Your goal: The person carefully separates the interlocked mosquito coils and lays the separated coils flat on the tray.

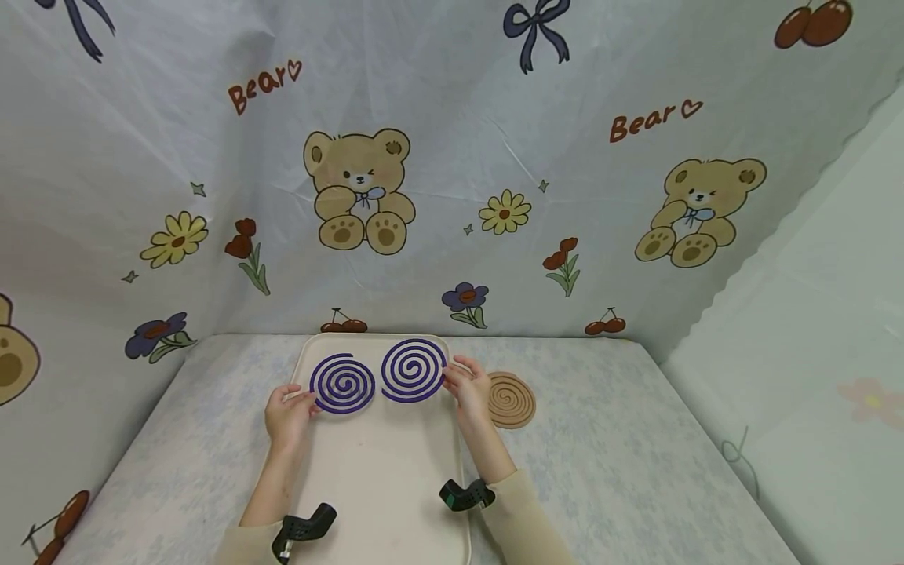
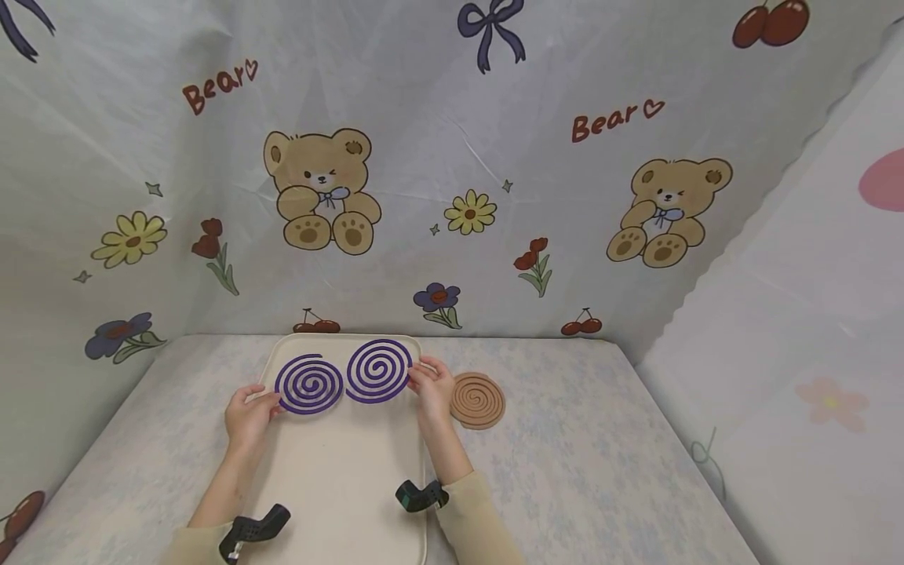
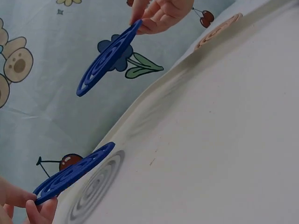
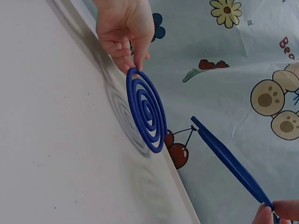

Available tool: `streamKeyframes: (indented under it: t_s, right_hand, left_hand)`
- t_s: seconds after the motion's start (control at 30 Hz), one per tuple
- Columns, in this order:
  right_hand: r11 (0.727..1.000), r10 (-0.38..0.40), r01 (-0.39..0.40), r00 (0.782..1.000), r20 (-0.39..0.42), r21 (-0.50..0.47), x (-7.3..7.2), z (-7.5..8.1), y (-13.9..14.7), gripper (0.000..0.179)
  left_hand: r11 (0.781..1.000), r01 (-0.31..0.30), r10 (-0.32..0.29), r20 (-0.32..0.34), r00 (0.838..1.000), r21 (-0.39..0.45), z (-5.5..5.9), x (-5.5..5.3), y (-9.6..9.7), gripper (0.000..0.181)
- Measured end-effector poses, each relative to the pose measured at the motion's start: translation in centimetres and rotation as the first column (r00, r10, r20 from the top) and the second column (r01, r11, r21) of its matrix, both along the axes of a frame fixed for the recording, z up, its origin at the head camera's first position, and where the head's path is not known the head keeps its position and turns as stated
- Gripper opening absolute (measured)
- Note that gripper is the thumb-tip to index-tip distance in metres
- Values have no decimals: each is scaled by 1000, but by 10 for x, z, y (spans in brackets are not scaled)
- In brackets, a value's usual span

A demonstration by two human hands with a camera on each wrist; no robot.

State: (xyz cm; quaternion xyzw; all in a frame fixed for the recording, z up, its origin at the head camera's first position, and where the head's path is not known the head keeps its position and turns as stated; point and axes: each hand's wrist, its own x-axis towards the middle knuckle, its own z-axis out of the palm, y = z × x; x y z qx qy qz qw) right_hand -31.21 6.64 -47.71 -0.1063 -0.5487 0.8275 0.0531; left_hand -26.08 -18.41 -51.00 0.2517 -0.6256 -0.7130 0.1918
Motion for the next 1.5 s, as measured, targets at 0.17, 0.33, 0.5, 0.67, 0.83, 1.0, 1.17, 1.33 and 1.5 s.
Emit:
streamKeyframes:
  t_s: [0.17, 0.33, 0.5, 0.67, 0.83, 1.0, 1.17, 1.33, 1.5]
  right_hand:
    - [1000, -1, 1, 1000, 7, -5, -2, -3, 0, 26]
    - [1000, 7, -8, 1000, 24, 2, -5, -7, -1, 32]
    - [1000, 21, -21, 1000, 21, -1, -6, -15, -1, 36]
    - [1000, 22, -22, 1000, 8, 17, -8, -25, -2, 34]
    - [998, 31, -32, 999, 13, 57, -8, -32, -4, 36]
    - [997, 22, -24, 999, 27, 70, -8, -39, -5, 40]
    - [996, 13, -16, 999, 34, 85, -8, -43, -6, 41]
    - [996, 10, -12, 1000, 29, 89, -8, -44, -8, 42]
    - [996, 43, -45, 998, 38, 81, -8, -40, -5, 43]
  left_hand:
    - [999, 1, -1, 13, 1000, -40, -3, 1, -2, 33]
    - [997, -8, 11, 35, 999, -83, -6, 1, -4, 32]
    - [984, -34, 44, 55, 998, -176, -9, 1, -4, 32]
    - [975, -62, 71, 32, 997, -212, -11, 0, -2, 34]
    - [979, -69, 70, -1, 998, -191, -10, 0, 0, 33]
    - [977, -75, 74, -12, 997, -198, -7, 1, 1, 32]
    - [976, -81, 80, -14, 997, -202, -7, 0, 1, 31]
    - [975, -88, 84, -32, 996, -202, -7, 0, 2, 31]
    - [971, -100, 97, -25, 995, -215, -10, -1, 4, 28]
